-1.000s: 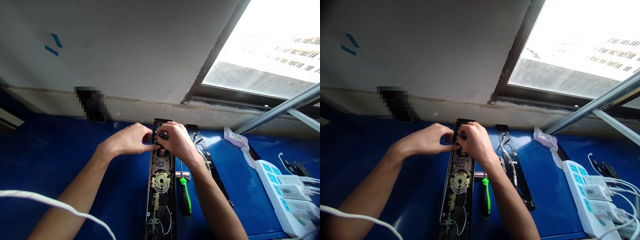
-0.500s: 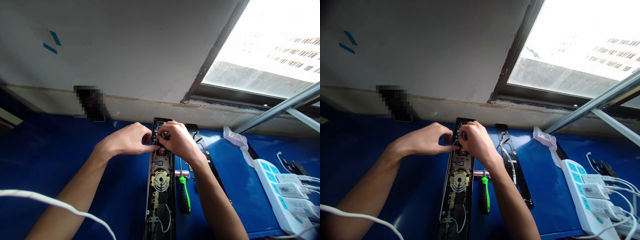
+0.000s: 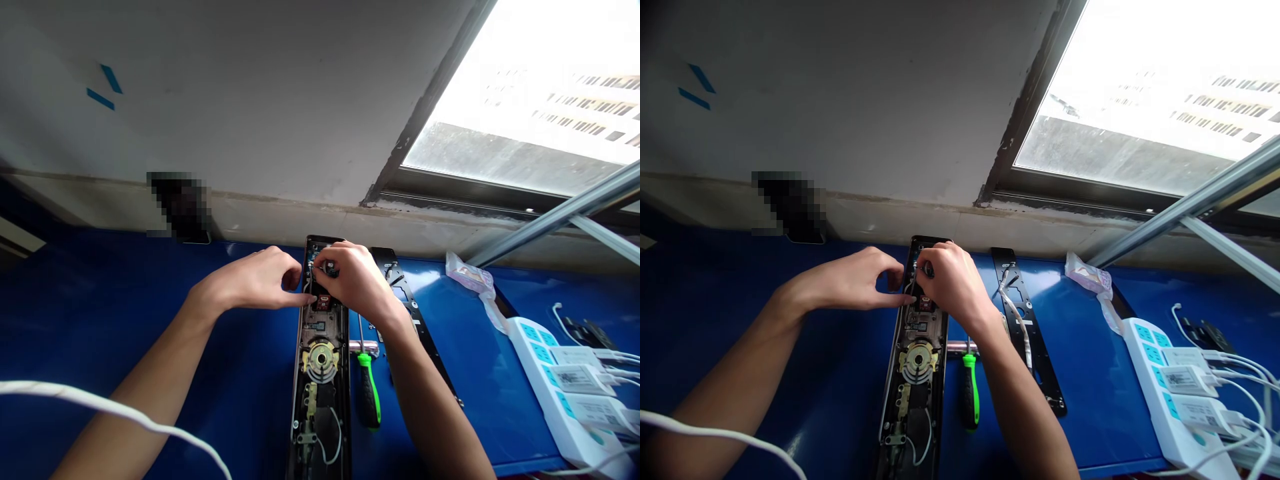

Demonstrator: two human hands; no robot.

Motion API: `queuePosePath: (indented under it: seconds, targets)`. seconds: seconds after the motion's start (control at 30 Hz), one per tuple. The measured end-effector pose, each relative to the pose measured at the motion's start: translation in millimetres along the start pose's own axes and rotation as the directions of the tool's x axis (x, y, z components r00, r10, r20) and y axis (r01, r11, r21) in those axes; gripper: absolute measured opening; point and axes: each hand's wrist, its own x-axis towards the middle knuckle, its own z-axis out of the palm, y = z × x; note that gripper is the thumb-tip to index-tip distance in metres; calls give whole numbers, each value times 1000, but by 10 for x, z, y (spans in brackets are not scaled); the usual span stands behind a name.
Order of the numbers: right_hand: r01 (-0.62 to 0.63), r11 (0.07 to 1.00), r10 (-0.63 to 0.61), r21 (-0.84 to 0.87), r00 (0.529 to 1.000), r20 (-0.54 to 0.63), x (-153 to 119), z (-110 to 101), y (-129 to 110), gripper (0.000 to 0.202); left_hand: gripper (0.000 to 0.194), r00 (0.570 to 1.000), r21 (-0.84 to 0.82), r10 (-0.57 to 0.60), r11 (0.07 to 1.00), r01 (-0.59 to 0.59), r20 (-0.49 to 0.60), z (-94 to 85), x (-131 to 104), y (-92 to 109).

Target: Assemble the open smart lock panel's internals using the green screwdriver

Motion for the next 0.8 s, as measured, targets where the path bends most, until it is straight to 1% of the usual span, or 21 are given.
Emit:
queuePosePath:
  seconds: [0.1,0.23,0.37,0.47,0.6,0.73,0.8]
  targets:
    - [8,1000,-8,-3,1000,-7,2,4,13,12,41,1000,2,-3,1000,3,18,2,9,-2]
    - [60,998,-60,-8,998,19,-7,9,27,22,41,1000,1,-9,1000,9,22,4,10,6]
    - [92,995,-91,-26,995,42,-12,12,29,21,43,999,10,-10,1000,10,30,4,10,-3]
    - [101,994,-99,-35,994,44,-14,7,31,22,41,999,13,-6,1000,5,36,3,17,-11]
    - [105,994,-103,-38,994,45,-14,0,41,21,39,999,7,3,1000,-3,42,8,27,-20]
    - [75,996,-75,-41,997,16,-2,10,48,19,38,999,-12,16,1000,-15,46,17,26,-26]
    - [55,997,-55,-48,998,-4,1,21,50,18,39,1000,-29,15,999,-14,20,18,21,-27]
